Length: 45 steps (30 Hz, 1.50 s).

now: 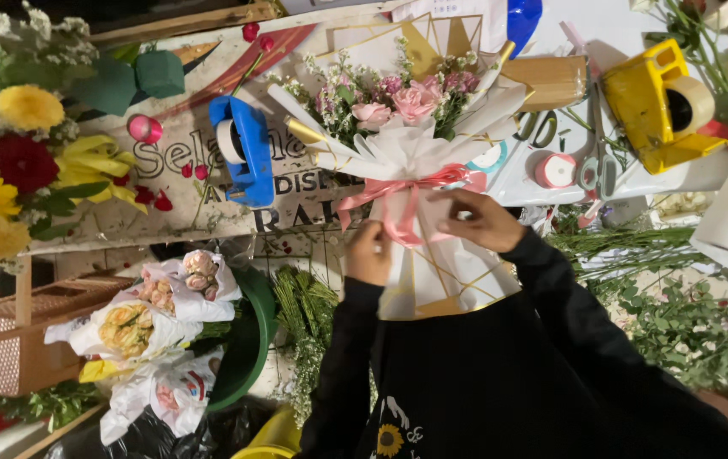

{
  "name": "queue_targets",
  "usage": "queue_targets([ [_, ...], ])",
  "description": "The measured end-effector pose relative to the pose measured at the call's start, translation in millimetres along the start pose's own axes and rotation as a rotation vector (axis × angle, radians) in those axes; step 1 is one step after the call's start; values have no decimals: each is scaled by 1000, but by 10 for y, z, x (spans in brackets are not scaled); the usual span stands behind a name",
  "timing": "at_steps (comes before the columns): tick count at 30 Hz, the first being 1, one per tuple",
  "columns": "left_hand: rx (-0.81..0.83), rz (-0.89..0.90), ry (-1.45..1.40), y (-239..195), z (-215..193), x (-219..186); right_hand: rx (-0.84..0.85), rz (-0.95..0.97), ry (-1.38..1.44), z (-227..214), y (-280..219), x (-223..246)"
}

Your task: The person ties a pink ribbon around the base of a floral bouquet wrapped in white and gold paper, cuts the excess ribbon using scissors, and forms the ribbon into a bow.

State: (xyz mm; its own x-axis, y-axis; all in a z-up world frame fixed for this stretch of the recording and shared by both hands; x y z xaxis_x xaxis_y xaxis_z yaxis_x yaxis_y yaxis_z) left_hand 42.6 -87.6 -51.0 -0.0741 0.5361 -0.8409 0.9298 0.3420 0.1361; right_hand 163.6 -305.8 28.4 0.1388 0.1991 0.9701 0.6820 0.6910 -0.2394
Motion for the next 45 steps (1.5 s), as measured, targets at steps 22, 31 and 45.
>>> queue_targets([
  [22,-688,-31,711,692,-612,2113,-1119,-45,-733,-1203,-45,-1959],
  [31,-43,-512,530,360,-825,2265,-673,433,-523,-1468,-607,-1912],
  [45,338,-214,212,127,-599,965,-712,243,-526,-1529,-499,-1325],
])
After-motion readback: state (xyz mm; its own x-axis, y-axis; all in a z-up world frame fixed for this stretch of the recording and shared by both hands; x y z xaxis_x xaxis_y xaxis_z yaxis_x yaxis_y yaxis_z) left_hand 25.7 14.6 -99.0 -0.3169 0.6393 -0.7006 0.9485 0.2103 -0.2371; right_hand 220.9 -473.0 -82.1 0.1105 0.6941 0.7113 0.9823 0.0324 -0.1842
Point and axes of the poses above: each hand's wrist, its own y-axis towards the middle knuckle, its own z-axis out of the palm, x = y × z, the point moved 2 cm from there along y, towards the middle knuckle, and after that the axes turned 2 degrees about -y, right-handed, at the moved point
